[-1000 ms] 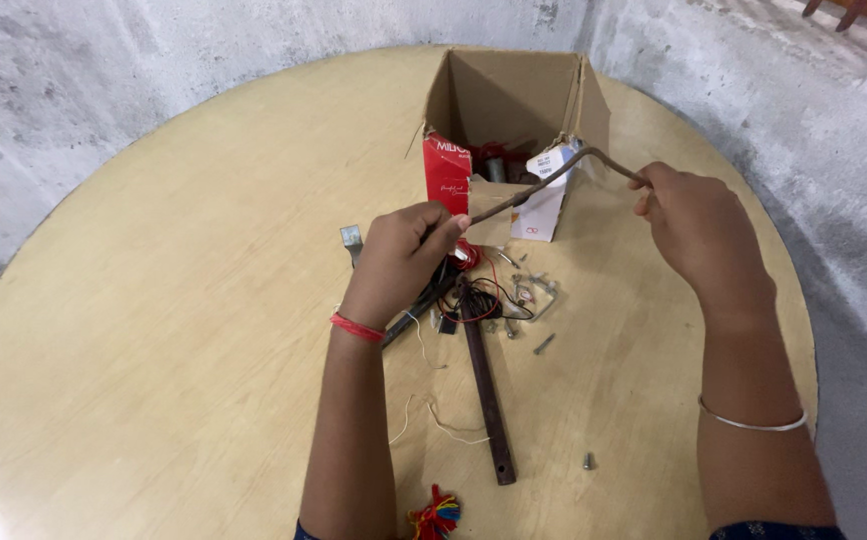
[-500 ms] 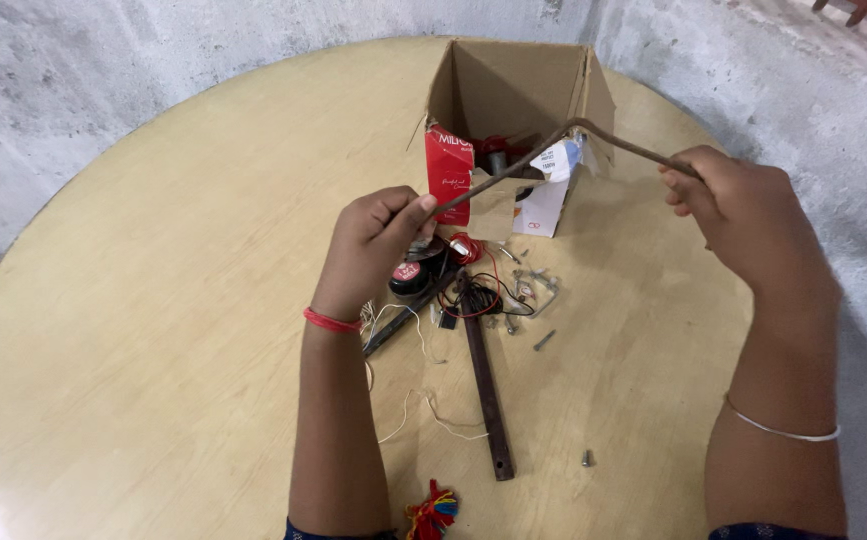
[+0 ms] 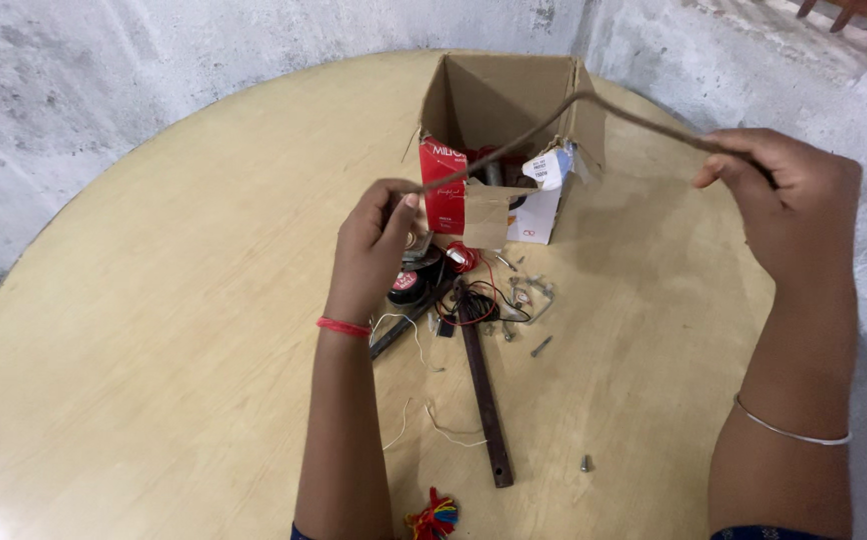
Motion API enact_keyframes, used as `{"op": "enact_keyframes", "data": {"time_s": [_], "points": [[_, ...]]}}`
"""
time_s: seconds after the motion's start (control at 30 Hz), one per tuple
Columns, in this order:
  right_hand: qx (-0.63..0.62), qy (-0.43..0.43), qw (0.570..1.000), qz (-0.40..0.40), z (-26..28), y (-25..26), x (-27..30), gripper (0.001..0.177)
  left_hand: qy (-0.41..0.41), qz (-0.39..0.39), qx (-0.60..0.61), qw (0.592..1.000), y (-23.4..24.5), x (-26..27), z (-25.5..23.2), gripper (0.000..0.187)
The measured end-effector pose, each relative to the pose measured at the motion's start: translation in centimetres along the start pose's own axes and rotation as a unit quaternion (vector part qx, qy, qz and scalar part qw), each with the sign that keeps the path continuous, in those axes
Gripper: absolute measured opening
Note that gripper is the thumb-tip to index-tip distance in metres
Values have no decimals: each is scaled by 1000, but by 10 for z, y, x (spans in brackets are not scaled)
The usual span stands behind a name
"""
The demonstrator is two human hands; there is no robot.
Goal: The person handles several small items on a round table, including a red fan blade, a white plug, a bent metal rod, and a dark cylindrical tube. They place the fan blade and the metal rod into a cardboard box, then examine the plug and the tube before setting them down.
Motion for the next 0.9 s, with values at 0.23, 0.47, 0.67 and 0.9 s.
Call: {"op": "enact_keyframes", "data": {"time_s": [0.23, 0.47, 0.67, 0.9], "points": [[-59, -25, 993, -103, -25, 10, 0, 12, -14, -109, -71, 991, 1, -8, 23, 55], [-8, -42, 985, -168, -52, 12, 7, 15, -32, -65, -107, 992, -16, -8, 29, 64], [32, 24, 990, -139, -58, -25, 9, 13, -97, -49, -196, 975, -34, -6, 22, 67], [107, 86, 984, -114, -44, -53, 8, 13, -42, 41, -168, 984, -60, -2, 23, 73]]}}
Point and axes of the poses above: each hand's wrist, its own x-axis away from the middle knuckle, its own y-axis out of the back of the hand, z = x × y, the point moved 6 cm from there along -x, towards the middle knuckle, and after that the axes turned 2 degrees about -x, right-handed, at the moved point
